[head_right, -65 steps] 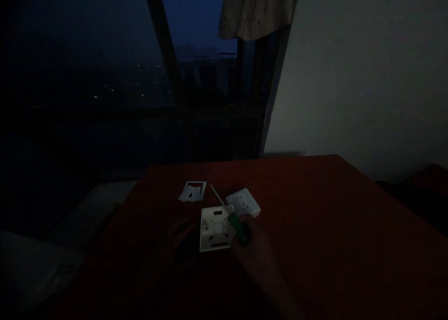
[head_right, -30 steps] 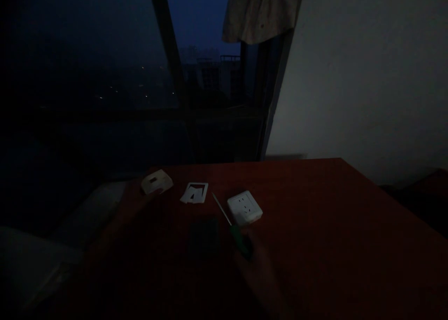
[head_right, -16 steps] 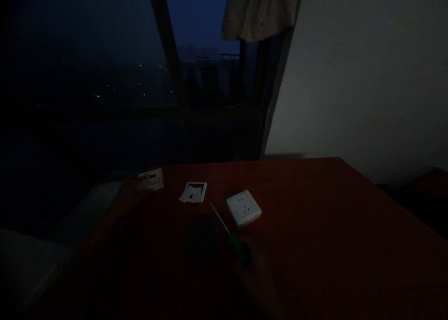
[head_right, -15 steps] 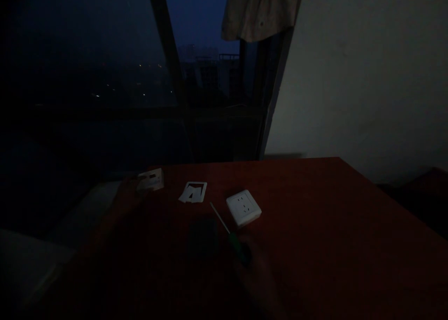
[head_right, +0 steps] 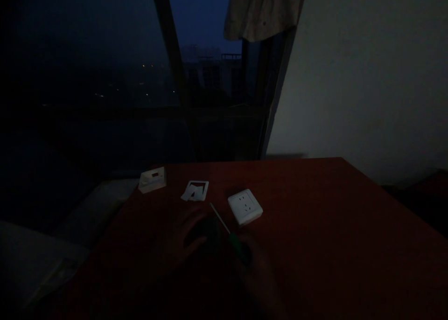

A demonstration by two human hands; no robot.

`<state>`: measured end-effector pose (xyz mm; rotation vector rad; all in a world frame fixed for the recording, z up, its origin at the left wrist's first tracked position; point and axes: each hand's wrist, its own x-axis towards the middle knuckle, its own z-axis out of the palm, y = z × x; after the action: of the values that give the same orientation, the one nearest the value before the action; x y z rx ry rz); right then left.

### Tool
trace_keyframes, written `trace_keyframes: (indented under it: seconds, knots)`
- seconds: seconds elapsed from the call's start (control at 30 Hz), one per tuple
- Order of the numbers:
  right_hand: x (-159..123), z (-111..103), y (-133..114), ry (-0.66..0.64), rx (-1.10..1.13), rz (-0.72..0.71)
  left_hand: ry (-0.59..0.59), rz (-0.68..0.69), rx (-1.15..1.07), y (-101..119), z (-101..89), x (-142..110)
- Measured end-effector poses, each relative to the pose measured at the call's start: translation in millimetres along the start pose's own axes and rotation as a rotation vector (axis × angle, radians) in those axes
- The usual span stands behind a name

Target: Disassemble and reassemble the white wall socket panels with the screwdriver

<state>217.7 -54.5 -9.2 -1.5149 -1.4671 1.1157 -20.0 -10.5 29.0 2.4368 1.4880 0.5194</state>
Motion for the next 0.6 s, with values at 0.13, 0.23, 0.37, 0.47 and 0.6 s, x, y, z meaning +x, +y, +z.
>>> trace_keyframes:
  seconds: [0.13,0.23,0.37,0.47,0.6]
  knots:
    - [-0.5,-0.5,-2.6,-0.012,0.031,-0.036,-0.124,0.053,0.031,10.7,21.6,-9.8]
    - [-1.6,-0.1,-4.6,-0.012,0.015,-0.045,-0.11,0.06,0.091,5.8,29.6,-11.2]
    - [-2.1,1.1,-6.3,0.003,-0.009,-0.048,-0.066,0.098,0.116,-1.7,34.9,-11.7]
    - [-2.0,1.4,-7.0,0.004,-0.006,-0.036,-0.066,0.118,0.132,-3.8,36.1,-11.6]
    - [-2.3,1.3,-4.7,-0.005,-0.015,-0.03,-0.088,0.118,0.159,-2.8,34.6,-9.4]
